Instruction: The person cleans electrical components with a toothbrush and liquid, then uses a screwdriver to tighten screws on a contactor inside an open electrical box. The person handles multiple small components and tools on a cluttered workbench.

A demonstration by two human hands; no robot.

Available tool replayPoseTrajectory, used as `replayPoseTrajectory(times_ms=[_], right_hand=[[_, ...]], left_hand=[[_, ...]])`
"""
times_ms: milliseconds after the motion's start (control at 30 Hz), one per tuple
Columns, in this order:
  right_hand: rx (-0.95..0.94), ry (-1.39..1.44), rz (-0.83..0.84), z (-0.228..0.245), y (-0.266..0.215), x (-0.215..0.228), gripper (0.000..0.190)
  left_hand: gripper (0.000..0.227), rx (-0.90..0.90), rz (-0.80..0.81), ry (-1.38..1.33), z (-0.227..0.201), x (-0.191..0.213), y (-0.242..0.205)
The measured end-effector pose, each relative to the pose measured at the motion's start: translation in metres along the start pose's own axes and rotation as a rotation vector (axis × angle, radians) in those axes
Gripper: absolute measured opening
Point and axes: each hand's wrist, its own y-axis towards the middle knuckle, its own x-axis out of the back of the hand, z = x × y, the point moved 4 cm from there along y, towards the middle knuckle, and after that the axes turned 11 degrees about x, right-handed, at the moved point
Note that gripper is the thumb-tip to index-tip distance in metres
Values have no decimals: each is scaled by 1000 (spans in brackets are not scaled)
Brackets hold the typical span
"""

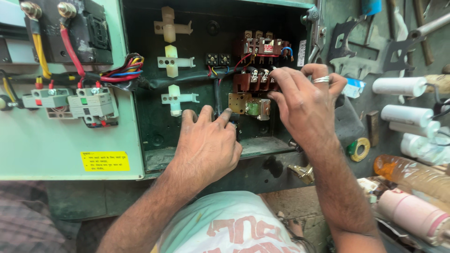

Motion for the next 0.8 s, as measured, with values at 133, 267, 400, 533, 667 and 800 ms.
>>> replayPoseTrajectory(times_ms=[133,267,400,533,667,800], right_hand=[[31,-15,-12,-4,2,-4,43],[44,-94,-17,-4,0,-8,35],[37,-66,-16,-7,-4,-8,33],[23,-43,-21,-9,-2,-7,32],[17,-55,-18,-7,-3,-10,33],[18,-75,-18,-5,-3,-11,31]], left_hand=[[38,9,70,0,1,-2,-1],[38,-5,37,12,3,-2,-1],[40,-10,40,18,3,-5,-1],[40,-1,60,20,3,-6,0],[40,2,73,28,2,-5,0],[41,2,77,31,3,-4,0]])
